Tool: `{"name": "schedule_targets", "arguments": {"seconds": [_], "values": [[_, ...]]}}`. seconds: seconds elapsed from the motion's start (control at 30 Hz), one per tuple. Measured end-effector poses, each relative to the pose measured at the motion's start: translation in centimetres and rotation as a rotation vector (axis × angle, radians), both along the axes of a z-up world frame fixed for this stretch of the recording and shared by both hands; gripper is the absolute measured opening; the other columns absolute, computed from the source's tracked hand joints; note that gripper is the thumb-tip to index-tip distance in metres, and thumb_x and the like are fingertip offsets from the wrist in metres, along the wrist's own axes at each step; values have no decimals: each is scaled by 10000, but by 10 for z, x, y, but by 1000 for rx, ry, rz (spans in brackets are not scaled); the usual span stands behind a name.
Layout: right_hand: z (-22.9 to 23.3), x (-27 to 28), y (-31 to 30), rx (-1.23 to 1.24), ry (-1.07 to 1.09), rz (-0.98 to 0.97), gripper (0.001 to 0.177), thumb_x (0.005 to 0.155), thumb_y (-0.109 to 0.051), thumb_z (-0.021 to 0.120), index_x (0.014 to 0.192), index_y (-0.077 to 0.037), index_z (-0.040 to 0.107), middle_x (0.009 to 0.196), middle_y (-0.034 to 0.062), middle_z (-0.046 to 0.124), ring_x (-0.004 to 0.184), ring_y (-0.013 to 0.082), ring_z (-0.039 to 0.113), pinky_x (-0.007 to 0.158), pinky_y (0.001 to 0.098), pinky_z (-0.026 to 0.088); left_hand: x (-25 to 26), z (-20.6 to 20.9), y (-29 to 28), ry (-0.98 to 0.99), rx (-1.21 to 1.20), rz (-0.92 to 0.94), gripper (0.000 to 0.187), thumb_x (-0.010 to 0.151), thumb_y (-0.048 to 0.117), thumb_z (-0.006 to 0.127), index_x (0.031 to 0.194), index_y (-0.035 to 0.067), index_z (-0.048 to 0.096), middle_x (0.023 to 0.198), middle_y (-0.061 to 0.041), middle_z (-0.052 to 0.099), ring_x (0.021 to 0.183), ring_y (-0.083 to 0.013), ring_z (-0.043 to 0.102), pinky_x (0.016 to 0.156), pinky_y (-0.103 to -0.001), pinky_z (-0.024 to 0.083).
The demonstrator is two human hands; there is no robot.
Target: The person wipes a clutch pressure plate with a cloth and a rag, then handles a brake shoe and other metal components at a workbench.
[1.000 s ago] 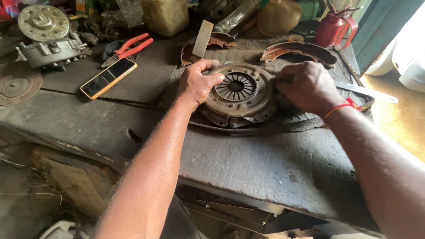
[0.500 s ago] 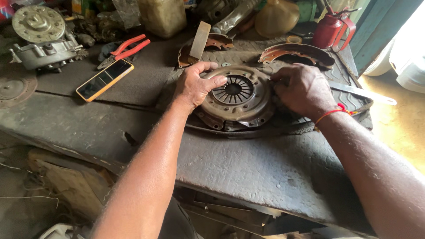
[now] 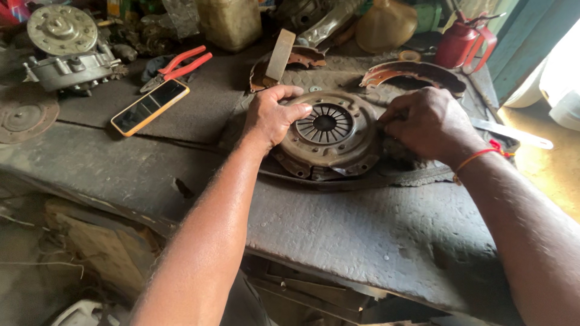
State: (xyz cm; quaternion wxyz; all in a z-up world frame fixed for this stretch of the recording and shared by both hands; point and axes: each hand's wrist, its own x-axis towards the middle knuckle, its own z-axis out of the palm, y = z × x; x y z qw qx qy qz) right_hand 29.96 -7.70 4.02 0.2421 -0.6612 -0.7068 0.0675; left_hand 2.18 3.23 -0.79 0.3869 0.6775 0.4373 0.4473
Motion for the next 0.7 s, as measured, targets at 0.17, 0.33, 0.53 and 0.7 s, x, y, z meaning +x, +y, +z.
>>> {"name": "schedule_targets", "arguments": {"seconds": [0.17,0.33,0.53,0.7], "values": [[-12,-6,7,190,-32,-65,205,869,-289,764,1012,-156,825,889,148,756,822,327,732,778,437,576,2,-12,10,-99,8,-82,497,734,217,829,1166,-8,728,1088,-124,776,936,-167,724,857,-289,583],[-1,0,3,10,-9,-39,214,797,-290,765,969,-179,827,867,116,777,800,298,756,766,431,592,-2,-6,6,-49,17,-41,504,739,224,826,1178,-4,727,1072,-104,778,922,-165,733,843,-287,586],[-10,-6,9,131,-17,-64,196,834,-298,761,969,-175,829,904,120,776,823,297,741,797,423,586,6,-15,17,-319,-70,-208,522,738,186,836,1188,-34,689,1077,-154,753,920,-195,728,847,-328,607],[4,2,-2,-17,97,79,179,812,-226,768,944,-118,821,837,106,779,750,257,722,718,400,576,2,-13,8,-64,9,-22,515,734,220,830,1188,-2,727,1098,-109,784,946,-164,725,876,-283,568]]}}
